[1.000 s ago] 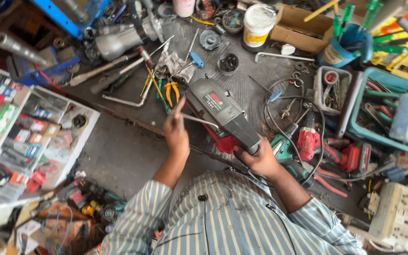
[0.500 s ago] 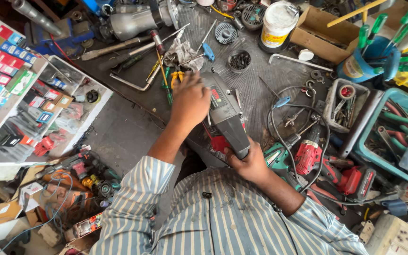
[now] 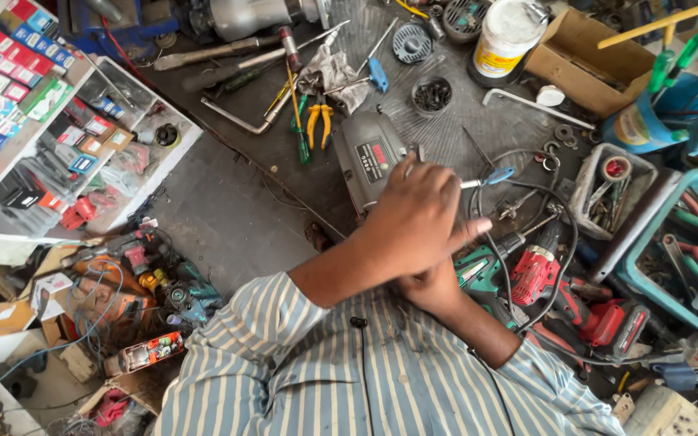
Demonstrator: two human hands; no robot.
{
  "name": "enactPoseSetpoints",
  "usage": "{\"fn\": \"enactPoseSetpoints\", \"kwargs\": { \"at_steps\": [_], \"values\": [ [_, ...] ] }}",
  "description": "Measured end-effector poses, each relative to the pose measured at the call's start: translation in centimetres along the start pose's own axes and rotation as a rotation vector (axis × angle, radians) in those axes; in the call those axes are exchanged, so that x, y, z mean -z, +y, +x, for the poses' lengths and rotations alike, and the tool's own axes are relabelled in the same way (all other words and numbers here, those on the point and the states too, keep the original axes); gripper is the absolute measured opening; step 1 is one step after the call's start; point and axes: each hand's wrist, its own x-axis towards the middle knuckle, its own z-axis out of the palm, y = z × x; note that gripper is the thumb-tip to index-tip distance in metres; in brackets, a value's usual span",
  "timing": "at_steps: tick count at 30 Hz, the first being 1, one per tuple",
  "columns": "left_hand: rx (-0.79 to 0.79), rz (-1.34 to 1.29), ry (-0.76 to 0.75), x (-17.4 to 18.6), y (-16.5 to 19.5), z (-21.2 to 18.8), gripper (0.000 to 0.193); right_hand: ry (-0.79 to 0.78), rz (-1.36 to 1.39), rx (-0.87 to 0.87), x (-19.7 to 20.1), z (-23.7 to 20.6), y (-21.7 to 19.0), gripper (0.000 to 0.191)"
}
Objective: The person uses an Allen key and a screwdriver to remove and tighten screws on a red and gray power tool. They rotate the tool to access different sides and fasteners, then place the tool on the workbench to continue the repair.
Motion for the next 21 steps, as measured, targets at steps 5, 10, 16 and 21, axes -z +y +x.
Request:
{"fn": "enactPoseSetpoints", "kwargs": {
  "at_steps": [5,10,16,21],
  "values": [
    [-0.044,-0.293,0.104,1.2,1.8,-2.5,0.06,-0.142,0.299,0.022,-0.6,-0.1,1.6,0.024],
    [-0.111,-0.357,0.165,0.6,1.8,-4.4,0.049,-0.24,0.51,-0.007,-0.4,0.1,1.6,0.023],
    [-0.216,-0.5,0.22,-0.1,1.5,-6.0,0.037,-0.287,0.763,-0.028,0.5,-0.4,-0.9,0.024],
    [-0.288,-0.506,0.222,1.0,0.4,-7.5,0.038,-0.024,0.402,-0.128,1.6,0.0,-4.6,0.023]
  ]
}}
